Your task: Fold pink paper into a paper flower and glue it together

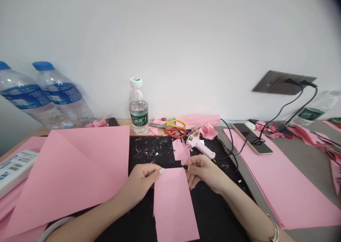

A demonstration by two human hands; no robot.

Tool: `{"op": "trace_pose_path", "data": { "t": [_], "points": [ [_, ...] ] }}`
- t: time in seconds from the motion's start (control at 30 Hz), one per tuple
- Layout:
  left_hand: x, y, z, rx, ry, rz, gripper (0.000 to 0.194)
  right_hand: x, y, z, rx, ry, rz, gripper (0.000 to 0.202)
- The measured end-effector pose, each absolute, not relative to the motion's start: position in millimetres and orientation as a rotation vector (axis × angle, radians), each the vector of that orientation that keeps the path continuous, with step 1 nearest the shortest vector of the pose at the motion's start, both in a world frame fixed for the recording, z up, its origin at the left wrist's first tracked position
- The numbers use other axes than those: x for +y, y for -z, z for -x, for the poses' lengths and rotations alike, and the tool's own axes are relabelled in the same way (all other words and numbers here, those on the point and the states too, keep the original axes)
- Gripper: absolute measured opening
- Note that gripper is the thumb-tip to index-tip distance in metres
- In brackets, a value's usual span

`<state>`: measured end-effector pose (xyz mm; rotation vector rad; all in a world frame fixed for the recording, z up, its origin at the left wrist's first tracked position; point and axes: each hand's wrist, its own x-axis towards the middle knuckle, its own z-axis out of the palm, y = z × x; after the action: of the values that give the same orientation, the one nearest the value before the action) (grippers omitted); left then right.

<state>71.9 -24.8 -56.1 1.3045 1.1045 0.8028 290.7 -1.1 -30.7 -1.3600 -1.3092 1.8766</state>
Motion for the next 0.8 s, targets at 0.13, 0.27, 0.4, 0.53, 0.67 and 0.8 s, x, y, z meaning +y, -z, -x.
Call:
{"op": "trace_pose_path", "data": {
  "t": [0.13, 0.27, 0.4, 0.53, 0.67, 0.8],
  "points": [
    [-21.8, 58.0, -69.4, 1.062, -0.859, -1.064, 0.028, 2.4, 35.3, -293.0, -1.313, -1.670, 1.293, 0.016],
    [-20.6, 57.3, -68.6, 1.056, -0.839, -1.058, 0.026, -0.6, 36.4, -289.1, -1.550, -1.547, 1.049, 0.038],
    [-21.1, 52.2, -70.5, 1.070, -0.757, -1.221, 0.026, -7.0, 40.3, -284.6, -1.711, -1.472, 1.025, 0.026],
    [-22.8, 47.7, -71.2, 1.080, -0.729, -1.397, 0.029, -9.2, 46.4, -283.1, -1.611, -1.501, 1.042, 0.013],
    [-25.2, 48.7, -69.6, 0.995, -0.753, -1.261, 0.039, -7.5, 47.1, -282.8, -1.465, -1.550, 1.093, 0.009],
    [-27.2, 49.7, -70.4, 0.914, -0.818, -1.162, 0.034, -6.5, 45.4, -280.8, -1.468, -1.561, 1.125, 0.019]
  ]
}}
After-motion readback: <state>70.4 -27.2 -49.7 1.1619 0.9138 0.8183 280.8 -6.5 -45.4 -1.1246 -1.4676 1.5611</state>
